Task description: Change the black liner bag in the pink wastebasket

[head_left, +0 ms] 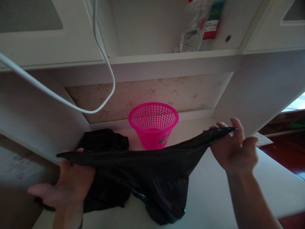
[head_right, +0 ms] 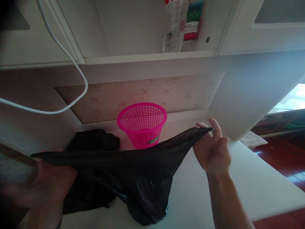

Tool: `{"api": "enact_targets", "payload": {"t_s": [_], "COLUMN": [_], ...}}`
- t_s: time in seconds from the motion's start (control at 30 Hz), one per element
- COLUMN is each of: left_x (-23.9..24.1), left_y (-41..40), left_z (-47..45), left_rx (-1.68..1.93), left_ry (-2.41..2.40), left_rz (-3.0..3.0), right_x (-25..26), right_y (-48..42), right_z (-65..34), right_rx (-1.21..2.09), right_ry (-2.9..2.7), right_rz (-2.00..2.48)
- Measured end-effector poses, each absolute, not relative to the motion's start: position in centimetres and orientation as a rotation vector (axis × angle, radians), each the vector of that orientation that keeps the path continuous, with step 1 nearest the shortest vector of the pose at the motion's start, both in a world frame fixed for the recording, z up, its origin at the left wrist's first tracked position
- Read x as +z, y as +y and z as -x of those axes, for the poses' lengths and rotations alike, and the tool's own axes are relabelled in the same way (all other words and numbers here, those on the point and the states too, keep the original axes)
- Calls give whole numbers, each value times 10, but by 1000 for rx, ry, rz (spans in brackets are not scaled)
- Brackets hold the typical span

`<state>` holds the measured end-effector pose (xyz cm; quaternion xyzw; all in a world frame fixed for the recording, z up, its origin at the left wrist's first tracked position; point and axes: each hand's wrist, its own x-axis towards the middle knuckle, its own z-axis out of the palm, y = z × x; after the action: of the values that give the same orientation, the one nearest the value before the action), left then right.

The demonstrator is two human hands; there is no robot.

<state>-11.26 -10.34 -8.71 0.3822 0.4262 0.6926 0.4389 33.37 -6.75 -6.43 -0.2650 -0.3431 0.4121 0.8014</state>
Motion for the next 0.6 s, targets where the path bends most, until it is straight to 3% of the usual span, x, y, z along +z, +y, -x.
{"api": "enact_targets", "payload": {"t_s": [0.2,0.37,0.6], "left_x": [-98,-91,-115], "left_y": [-91,-81,-100], "left_z": [80,54,24], "left_rx": [1535,1486,1330], "left_ry": [876,823,903], "left_rz": [-1065,-1061,-354], "right_x": [-113,-107,-107], "right_y": [-60,-56,-87], "right_z": [-332,-298,-244], "right_rx": [1295,1412,1684], "right_ry": [-1081,-1354,-890], "right_rz": [679,635,473]}}
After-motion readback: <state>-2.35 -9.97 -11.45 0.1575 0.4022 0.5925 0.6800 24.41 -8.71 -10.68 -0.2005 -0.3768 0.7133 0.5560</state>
